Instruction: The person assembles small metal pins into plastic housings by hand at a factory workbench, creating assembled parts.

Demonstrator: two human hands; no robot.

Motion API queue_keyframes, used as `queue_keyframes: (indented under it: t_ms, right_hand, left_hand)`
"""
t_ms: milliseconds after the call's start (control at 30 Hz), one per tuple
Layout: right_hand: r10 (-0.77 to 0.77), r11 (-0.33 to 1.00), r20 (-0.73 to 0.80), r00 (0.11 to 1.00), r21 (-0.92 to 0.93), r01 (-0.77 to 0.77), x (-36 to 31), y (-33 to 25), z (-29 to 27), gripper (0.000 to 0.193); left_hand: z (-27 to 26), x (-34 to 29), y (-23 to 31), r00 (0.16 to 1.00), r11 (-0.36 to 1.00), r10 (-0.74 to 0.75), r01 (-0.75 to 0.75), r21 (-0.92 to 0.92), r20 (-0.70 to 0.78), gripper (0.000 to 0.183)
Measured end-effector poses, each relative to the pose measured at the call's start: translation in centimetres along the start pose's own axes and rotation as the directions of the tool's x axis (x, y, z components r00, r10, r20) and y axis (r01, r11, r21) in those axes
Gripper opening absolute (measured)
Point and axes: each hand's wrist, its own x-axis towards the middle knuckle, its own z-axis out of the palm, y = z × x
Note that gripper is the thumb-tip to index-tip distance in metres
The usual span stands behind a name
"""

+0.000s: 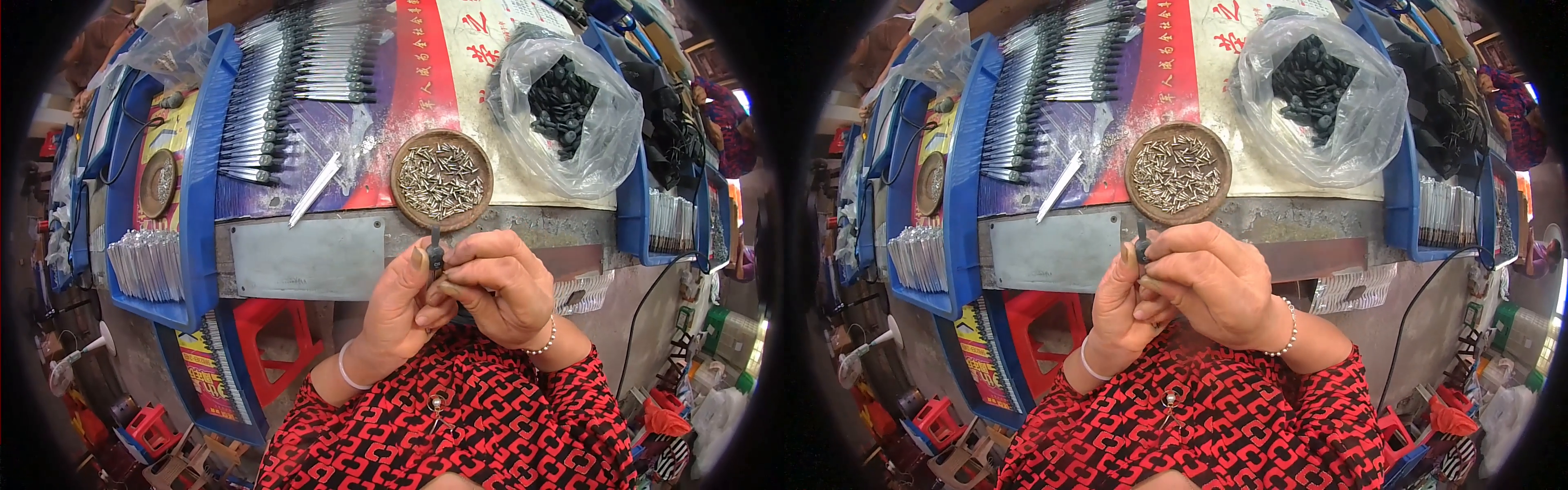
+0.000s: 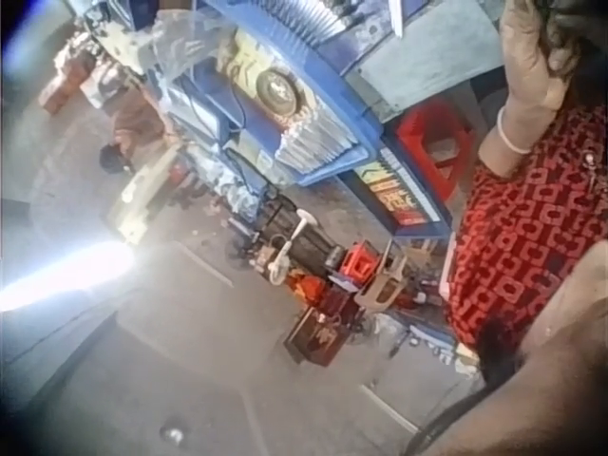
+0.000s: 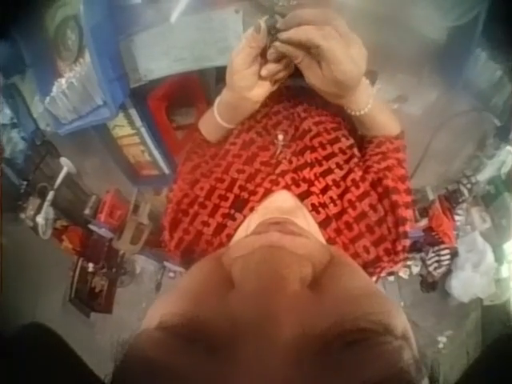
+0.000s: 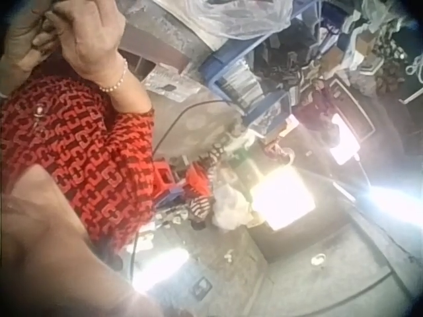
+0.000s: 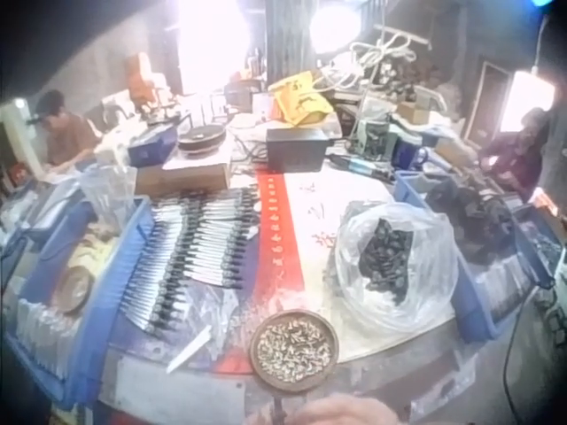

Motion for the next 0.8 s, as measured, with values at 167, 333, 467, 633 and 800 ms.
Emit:
queue_keyframes:
  t_ms: [167,333,467,633,800]
  right_hand:
    - [0.001,1.000,-0.054,0.999,-0.002,-0.001,-0.5,0.1,0.3,0.020]
    - [0.020,1.000,-0.070,0.997,-0.016,-0.021,-0.7,-0.2,0.1,0.019]
    - [0.135,0.989,-0.082,0.987,0.065,-0.130,-1.4,-0.5,0.2,0.018]
    - [0.234,0.967,-0.149,0.961,0.138,-0.214,-2.6,-0.8,0.3,0.016]
    - [0.444,0.690,0.138,0.885,0.578,-0.436,-2.5,0.0,-0.5,0.015]
  left_hand:
    - [0.0,0.0,-0.5,0.997,1.000,0.016,-0.016,-0.001,0.081,0.027]
    - [-0.2,0.1,-0.9,0.995,0.998,0.050,-0.053,0.042,0.083,0.023]
    - [-0.6,0.0,-1.1,0.987,0.991,0.077,-0.092,0.100,0.142,0.021]
    - [-0.5,0.3,-1.4,0.984,0.994,0.045,-0.062,0.092,0.172,0.020]
    - [-1.1,0.1,-1.5,0.979,0.994,0.023,-0.045,0.102,0.202,0.021]
